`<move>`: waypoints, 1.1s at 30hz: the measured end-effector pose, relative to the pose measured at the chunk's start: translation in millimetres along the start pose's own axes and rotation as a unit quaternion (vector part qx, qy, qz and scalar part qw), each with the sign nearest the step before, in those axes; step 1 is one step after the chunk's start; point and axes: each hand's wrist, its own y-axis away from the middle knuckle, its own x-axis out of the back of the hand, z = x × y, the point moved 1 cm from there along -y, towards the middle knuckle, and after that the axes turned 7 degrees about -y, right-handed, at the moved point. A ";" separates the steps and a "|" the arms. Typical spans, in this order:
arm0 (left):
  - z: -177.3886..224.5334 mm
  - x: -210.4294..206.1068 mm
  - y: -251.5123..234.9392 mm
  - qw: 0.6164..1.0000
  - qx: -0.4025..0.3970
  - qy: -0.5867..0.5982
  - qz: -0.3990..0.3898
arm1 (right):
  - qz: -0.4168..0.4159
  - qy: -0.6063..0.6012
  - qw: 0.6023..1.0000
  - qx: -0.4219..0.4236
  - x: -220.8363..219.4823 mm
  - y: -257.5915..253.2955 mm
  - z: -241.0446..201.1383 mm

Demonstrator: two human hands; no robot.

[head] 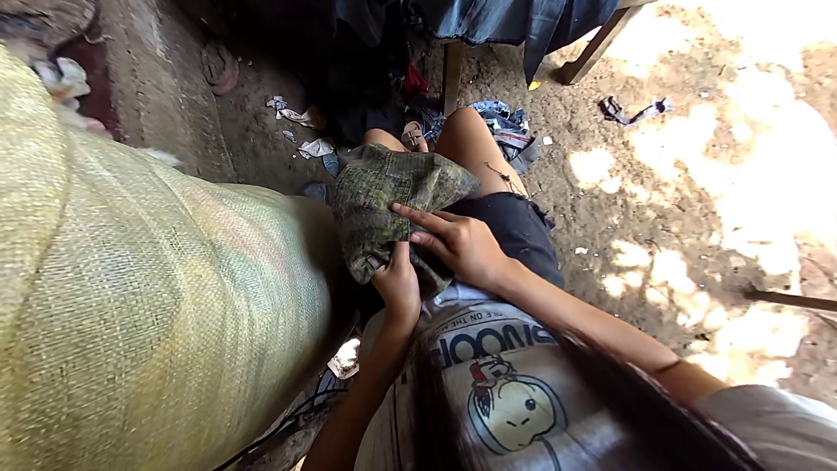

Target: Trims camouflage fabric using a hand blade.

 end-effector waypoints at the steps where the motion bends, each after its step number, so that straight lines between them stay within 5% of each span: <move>1: -1.6 0.4 -0.7 1.000 -0.006 -0.015 -0.002 | -0.007 -0.010 1.000 -0.009 -1.1 -1.4 1.1; 10: -9.4 -0.1 -3.7 0.997 -0.029 -0.067 -0.016 | -0.052 -0.192 0.975 -0.098 -3.7 -12.1 11.3; 19: -9.9 -0.1 -4.9 0.996 -0.023 -0.080 -0.012 | -0.053 -0.080 0.992 -0.082 -1.4 -7.9 9.9; 21: -9.5 -1.0 -5.1 0.997 -0.022 -0.073 -0.018 | -0.070 -0.190 0.973 -0.109 -0.6 -10.6 14.8; 25: -3.1 -3.2 -5.2 0.997 0.015 -0.071 -0.016 | -0.097 -0.475 0.851 -0.203 -2.8 -14.6 19.4; 29: 2.9 -0.8 -6.4 0.992 0.084 -0.092 -0.030 | -0.080 -0.405 0.898 -0.156 -2.1 -9.9 18.4; 33: 3.7 4.6 -9.1 0.985 0.124 -0.082 -0.086 | -0.126 -0.476 0.844 -0.214 -0.9 -3.9 16.4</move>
